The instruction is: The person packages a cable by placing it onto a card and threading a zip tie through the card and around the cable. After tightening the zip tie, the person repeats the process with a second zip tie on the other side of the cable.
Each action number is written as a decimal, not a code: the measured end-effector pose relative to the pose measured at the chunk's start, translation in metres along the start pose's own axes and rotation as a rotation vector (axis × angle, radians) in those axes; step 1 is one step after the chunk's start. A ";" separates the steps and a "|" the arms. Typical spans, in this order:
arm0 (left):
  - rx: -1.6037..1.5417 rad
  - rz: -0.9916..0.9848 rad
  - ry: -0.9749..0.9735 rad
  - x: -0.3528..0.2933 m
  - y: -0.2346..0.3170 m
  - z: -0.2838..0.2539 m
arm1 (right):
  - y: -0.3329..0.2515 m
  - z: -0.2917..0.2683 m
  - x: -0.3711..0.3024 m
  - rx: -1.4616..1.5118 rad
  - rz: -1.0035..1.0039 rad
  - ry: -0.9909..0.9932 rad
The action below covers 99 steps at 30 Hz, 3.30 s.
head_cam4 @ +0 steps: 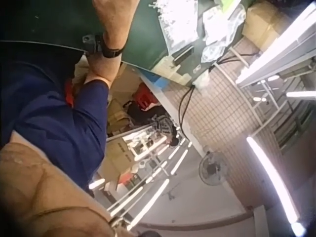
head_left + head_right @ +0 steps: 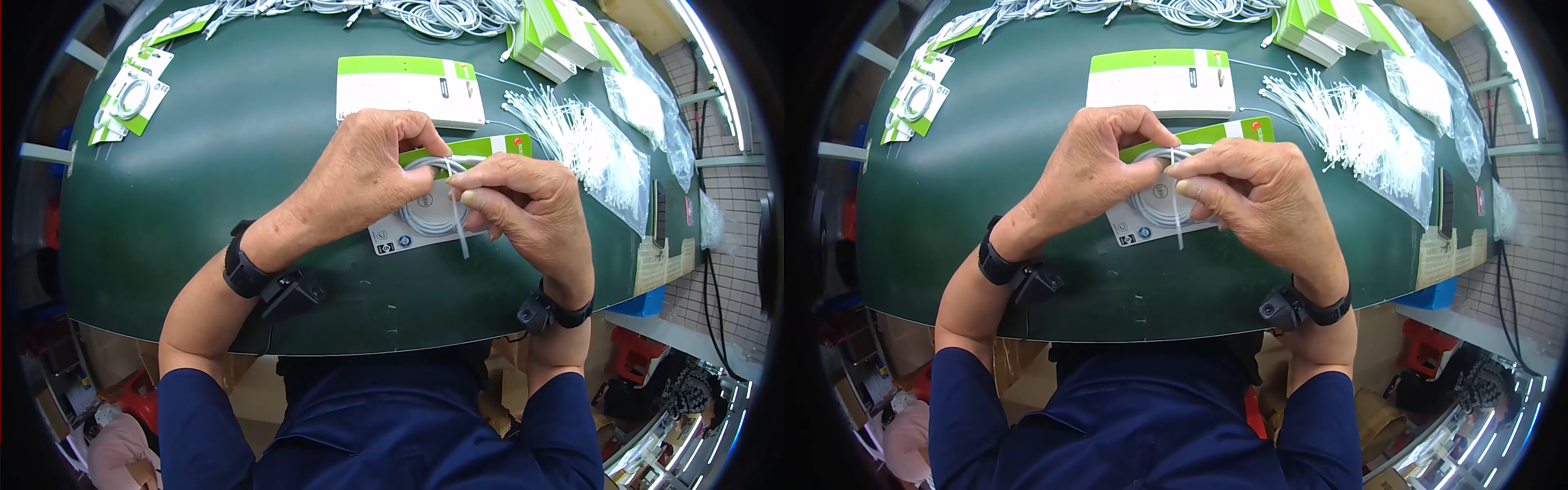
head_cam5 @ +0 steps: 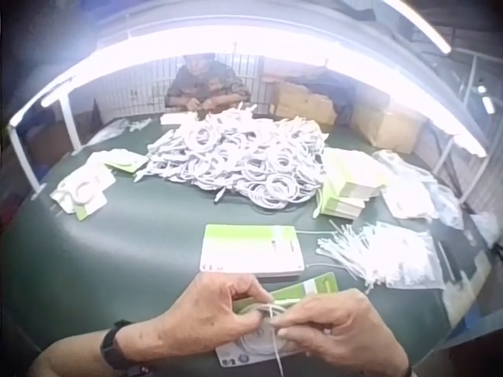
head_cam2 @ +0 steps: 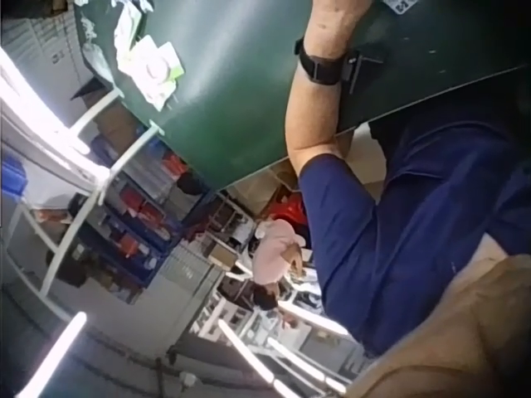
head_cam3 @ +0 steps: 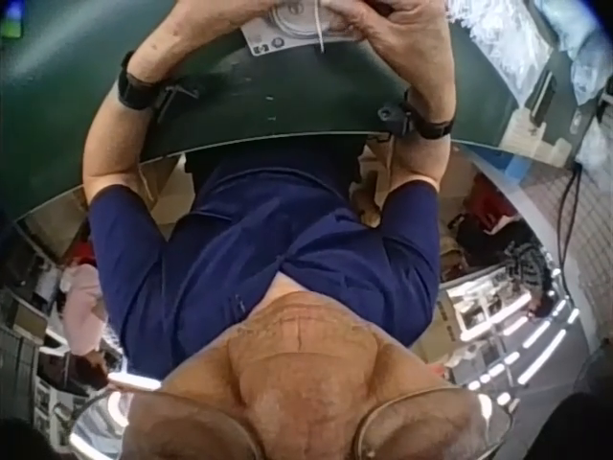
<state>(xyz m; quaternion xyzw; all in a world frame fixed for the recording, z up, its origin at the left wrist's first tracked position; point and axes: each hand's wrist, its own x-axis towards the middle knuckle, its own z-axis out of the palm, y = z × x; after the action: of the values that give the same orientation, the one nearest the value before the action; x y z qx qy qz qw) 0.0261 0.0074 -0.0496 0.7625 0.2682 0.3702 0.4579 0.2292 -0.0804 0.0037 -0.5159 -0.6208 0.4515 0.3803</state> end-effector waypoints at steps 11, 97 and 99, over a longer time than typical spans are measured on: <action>0.120 -0.025 0.006 -0.003 0.008 0.000 | 0.009 0.018 0.002 0.116 0.108 0.039; -0.083 -0.273 -0.193 0.002 0.007 -0.012 | 0.019 0.028 -0.002 -0.381 -0.433 0.315; -0.065 -0.243 -0.193 0.002 0.005 -0.011 | 0.019 0.027 -0.001 -0.412 -0.454 0.326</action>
<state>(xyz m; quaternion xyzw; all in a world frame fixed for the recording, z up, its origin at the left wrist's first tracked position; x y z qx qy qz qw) 0.0186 0.0121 -0.0411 0.7414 0.3012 0.2453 0.5473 0.2096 -0.0853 -0.0223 -0.4961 -0.7289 0.1322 0.4529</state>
